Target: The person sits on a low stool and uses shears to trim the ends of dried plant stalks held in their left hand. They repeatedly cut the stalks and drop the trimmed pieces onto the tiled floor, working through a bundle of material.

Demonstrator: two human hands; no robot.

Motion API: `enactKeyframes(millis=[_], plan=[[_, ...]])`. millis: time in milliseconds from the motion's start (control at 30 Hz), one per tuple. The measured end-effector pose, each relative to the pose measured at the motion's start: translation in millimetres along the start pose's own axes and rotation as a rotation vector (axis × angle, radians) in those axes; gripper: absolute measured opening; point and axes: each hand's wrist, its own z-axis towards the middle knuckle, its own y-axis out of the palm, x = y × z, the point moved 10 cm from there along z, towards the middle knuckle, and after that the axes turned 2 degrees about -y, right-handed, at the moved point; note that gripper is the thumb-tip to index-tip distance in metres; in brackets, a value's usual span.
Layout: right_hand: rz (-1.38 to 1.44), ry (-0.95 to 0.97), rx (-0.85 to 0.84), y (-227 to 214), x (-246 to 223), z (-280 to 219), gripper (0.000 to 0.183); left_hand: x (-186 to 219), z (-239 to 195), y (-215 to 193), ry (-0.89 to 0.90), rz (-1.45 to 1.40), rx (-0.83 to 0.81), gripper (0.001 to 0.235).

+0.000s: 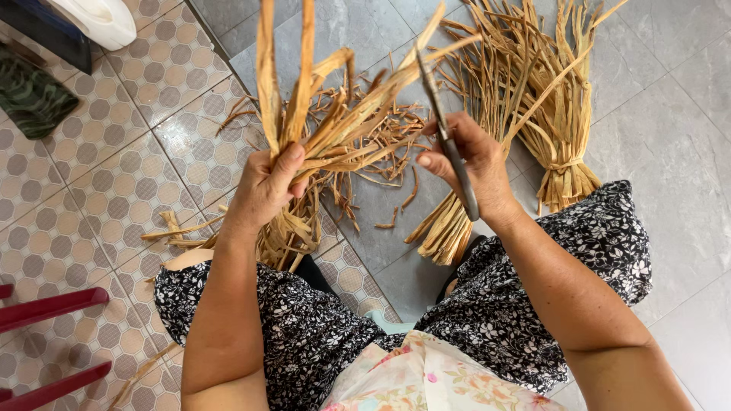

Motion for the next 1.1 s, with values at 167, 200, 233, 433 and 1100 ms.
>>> enactKeyframes(millis=[167, 200, 233, 433, 1100], plan=[[0.061, 0.199, -0.003, 4.7, 6.2, -1.7, 0.046, 12.5, -8.6, -15.1, -0.041, -0.066, 0.106, 0.049], [0.051, 0.226, -0.019, 7.4, 8.2, -3.3, 0.046, 13.6, -10.4, -18.3, -0.059, -0.051, 0.133, 0.049], [0.060, 0.213, -0.038, 10.2, 7.0, -3.3, 0.046, 15.7, -10.7, -17.9, -0.057, -0.051, 0.130, 0.049], [0.084, 0.262, -0.046, 11.5, 13.6, 0.4, 0.047, 11.2, -8.3, -12.2, -0.070, -0.077, 0.109, 0.051], [0.017, 0.196, 0.052, 5.6, 15.3, 1.5, 0.040, 16.9, -3.5, -12.2, -0.001, 0.071, 0.162, 0.047]])
